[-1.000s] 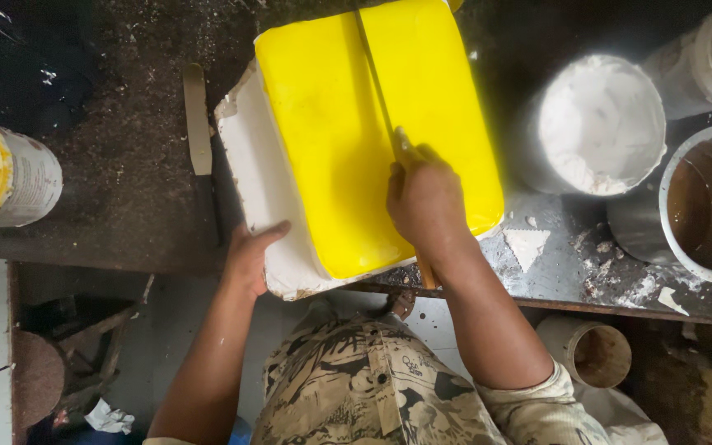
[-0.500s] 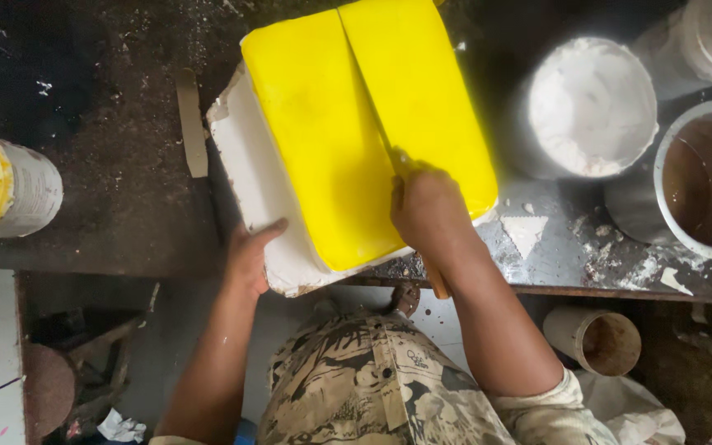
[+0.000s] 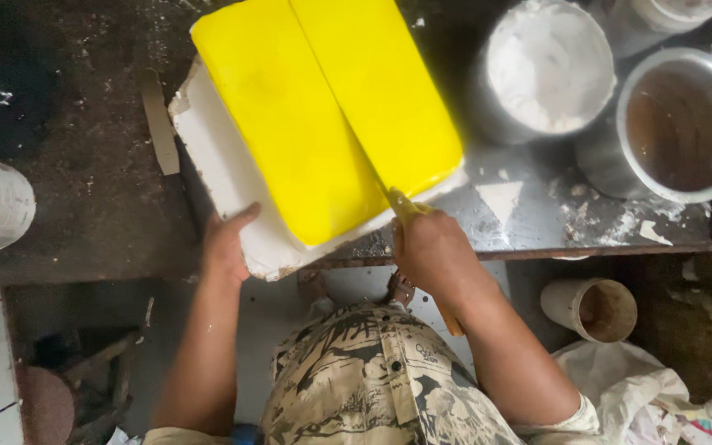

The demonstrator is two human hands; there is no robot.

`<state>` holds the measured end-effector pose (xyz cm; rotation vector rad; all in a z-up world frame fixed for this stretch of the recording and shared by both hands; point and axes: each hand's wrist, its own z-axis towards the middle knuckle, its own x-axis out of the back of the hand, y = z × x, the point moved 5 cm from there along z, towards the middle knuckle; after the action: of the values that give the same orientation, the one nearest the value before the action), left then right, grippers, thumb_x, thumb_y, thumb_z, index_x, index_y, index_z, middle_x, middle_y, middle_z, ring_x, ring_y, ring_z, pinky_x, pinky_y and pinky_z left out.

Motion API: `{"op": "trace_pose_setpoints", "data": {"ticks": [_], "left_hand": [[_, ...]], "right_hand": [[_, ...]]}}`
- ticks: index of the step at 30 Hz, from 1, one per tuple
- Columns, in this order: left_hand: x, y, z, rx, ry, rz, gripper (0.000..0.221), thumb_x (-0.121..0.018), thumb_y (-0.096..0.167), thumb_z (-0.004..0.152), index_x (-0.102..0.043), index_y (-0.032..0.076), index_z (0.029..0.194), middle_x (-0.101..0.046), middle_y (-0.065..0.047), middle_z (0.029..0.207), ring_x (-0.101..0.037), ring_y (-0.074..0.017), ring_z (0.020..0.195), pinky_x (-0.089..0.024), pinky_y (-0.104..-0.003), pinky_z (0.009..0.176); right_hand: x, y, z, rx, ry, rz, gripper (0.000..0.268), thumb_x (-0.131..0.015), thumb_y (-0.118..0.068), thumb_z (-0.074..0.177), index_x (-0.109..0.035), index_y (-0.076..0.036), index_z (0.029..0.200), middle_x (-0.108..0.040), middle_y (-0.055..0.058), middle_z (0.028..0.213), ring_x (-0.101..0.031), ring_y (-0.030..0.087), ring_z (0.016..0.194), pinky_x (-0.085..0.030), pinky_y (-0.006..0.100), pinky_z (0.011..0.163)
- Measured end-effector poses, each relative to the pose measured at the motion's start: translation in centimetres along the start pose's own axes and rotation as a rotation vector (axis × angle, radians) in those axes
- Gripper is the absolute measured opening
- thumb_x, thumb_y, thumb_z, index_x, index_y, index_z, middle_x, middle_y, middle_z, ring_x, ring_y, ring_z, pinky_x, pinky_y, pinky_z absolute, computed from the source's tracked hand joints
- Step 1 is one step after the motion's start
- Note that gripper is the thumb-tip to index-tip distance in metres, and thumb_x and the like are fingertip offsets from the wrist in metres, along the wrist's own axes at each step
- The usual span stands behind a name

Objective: The person spreads yellow glaze over a cake using a spatula, washes a long knife in a sink, and then slices the cake into squares.

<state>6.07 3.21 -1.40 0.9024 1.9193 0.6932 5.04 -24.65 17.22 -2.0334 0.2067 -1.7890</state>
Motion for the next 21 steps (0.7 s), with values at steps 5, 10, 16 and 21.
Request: {"op": "trace_pose_setpoints", "data": {"ticks": [5,10,16,21], "left_hand": [[0.3,-0.2,-0.1,0.042,0.078,0.053,0.056,-0.073,0.007,0.084,-0.055,-0.005,0.135,-0.07,-0.02,0.121,-0.072,-0.0322,0.107,-0.058,-0.043,0.095],[0.4,-0.2,0.1,-0.004,0.05,0.029,0.053,-0.072,0.003,0.085,-0.057,-0.008,0.134,-0.07,-0.021,0.123,-0.071,-0.034,0.106,-0.059,-0.045,0.093],[0.5,-0.5,0.1,-0.008,0.026,-0.016,0.053,-0.072,0.002,0.085,-0.056,-0.007,0.135,-0.069,-0.021,0.126,-0.071,-0.0336,0.108,-0.059,-0.045,0.094],[0.8,-0.6,0.3,0.028,0.05,-0.01,0.054,-0.072,0.002,0.085,-0.056,-0.006,0.135,-0.069,-0.02,0.126,-0.071,-0.0337,0.109,-0.059,-0.046,0.094]], "right_hand": [[0.4,0.2,-2.4,-0.128,-0.207,0.012,0.043,-0.05,-0.008,0.098,-0.053,0.006,0.139,-0.071,0.026,0.088,-0.072,0.039,0.07,-0.059,0.048,0.07],[1.2,1.1,-5.9,-0.093,-0.188,0.008,0.051,-0.058,-0.009,0.091,-0.052,0.005,0.139,-0.071,0.026,0.094,-0.071,0.04,0.077,-0.058,0.048,0.072],[-0.7,3.1,-8.9,0.016,-0.022,0.038,0.045,-0.063,-0.01,0.091,-0.059,0.002,0.135,-0.071,0.026,0.102,-0.07,0.043,0.082,-0.057,0.049,0.071],[-4.8,5.7,-8.2,-0.031,-0.035,0.113,0.049,-0.063,-0.008,0.09,-0.059,-0.003,0.139,-0.073,0.019,0.095,-0.069,0.041,0.078,-0.056,0.05,0.07]]}}
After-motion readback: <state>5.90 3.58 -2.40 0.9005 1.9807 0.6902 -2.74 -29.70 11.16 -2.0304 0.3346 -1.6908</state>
